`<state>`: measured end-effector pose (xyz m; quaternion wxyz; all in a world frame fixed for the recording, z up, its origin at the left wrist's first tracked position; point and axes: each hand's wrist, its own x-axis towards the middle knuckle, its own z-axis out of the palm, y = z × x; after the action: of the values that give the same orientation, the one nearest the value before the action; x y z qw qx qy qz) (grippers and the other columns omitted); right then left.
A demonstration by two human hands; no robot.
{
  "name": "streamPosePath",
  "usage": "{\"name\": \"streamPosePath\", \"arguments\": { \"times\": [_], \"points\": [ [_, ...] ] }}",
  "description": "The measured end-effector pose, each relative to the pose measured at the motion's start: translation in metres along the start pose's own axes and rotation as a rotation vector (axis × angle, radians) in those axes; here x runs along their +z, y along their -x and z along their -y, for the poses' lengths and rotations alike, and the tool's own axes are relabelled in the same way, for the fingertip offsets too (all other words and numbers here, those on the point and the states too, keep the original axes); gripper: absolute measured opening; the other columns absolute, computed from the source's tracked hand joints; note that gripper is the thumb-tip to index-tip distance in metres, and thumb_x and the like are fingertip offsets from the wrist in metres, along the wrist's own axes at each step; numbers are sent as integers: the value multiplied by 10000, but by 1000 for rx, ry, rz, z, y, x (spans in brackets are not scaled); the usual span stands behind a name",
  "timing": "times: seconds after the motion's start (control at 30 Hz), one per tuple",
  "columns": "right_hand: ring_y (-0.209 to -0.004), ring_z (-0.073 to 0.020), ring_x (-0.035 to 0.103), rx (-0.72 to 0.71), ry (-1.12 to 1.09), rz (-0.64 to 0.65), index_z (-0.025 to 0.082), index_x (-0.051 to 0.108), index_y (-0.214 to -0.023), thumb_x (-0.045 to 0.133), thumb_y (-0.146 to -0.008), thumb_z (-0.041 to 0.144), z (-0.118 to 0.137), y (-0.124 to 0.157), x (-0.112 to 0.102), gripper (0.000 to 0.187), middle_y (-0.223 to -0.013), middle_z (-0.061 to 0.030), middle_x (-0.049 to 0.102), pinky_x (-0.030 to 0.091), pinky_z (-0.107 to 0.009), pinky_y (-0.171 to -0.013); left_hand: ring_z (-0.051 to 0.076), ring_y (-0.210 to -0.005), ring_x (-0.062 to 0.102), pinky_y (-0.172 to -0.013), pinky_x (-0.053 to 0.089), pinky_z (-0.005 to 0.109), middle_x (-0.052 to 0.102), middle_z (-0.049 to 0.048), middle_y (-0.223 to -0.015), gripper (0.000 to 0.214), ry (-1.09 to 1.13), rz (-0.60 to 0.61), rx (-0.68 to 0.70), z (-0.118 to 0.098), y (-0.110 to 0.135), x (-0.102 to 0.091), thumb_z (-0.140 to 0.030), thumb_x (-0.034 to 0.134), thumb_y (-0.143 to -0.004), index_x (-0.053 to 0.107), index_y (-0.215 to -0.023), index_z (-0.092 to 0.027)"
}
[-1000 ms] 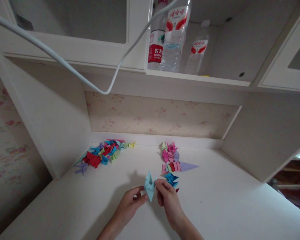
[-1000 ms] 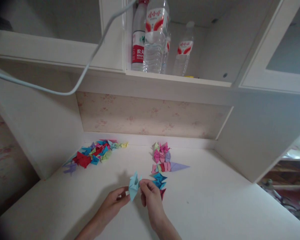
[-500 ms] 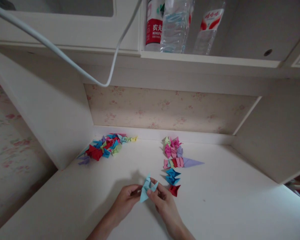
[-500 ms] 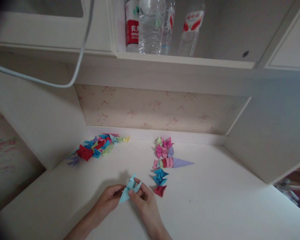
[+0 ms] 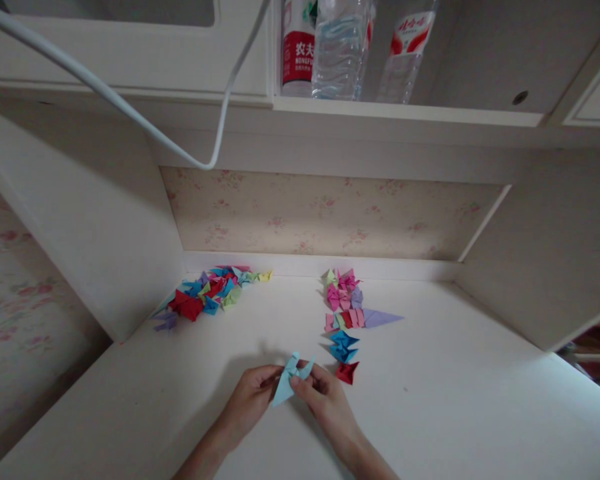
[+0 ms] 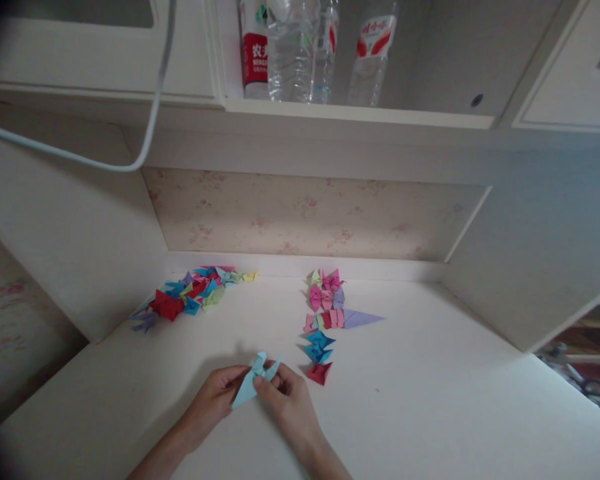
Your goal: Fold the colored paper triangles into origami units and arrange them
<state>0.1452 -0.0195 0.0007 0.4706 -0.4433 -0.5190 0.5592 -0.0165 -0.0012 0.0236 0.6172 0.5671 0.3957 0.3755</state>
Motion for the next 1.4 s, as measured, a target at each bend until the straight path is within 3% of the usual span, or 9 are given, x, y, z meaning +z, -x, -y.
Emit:
{"name": "streamPosePath", "arguments": {
  "times": [0.5, 0.8, 0.97, 1.2, 1.4],
  "points": [
    [-552, -86, 233, -24, 24, -18, 148, 603, -751, 626, -801, 496, 1, 0, 3, 352, -588, 64, 309, 169, -244, -499, 142, -716, 533, -717, 427, 232, 679, 19, -773, 278, -10, -6, -9, 3, -1, -1, -344, 656, -775, 755, -973, -175],
    [-534, -81, 228, -18, -7, -29, 155, 632, -832, 618, -813, 490, -1, -3, 2, 336, -580, 71, 284, 158, -241, -485, 151, -685, 519, -649, 407, 223, 645, 8, -638, 287, -50, -50, -49, 1, -3, 0, -364, 653, -757, 768, -904, -146],
    [-491, -82, 235, 1, -26, -84, 170, 648, -989, 589, -829, 503, -5, -6, -1, 374, -533, 84, 268, 151, -236, -456, 147, -683, 534, -670, 408, 220, 663, -1, -668, 278, -69, -99, -66, 3, -4, -2, -335, 663, -740, 765, -923, -152],
    [-515, -88, 224, -4, 10, -192, 157, 669, -902, 593, -817, 508, -13, -9, -4, 369, -569, 60, 308, 140, -242, -458, 173, -765, 575, -742, 417, 245, 701, 19, -771, 316, -46, -97, -44, 17, -9, -6, -371, 663, -748, 753, -953, -149],
    [-552, -106, 273, -26, 59, -232, 166, 669, -852, 578, -820, 513, -10, -8, -2, 360, -590, 42, 352, 199, -245, -492, 182, -769, 575, -699, 404, 243, 687, 28, -757, 367, -90, -82, -31, 19, -10, -7, -436, 624, -777, 752, -923, -125]
  ]
}}
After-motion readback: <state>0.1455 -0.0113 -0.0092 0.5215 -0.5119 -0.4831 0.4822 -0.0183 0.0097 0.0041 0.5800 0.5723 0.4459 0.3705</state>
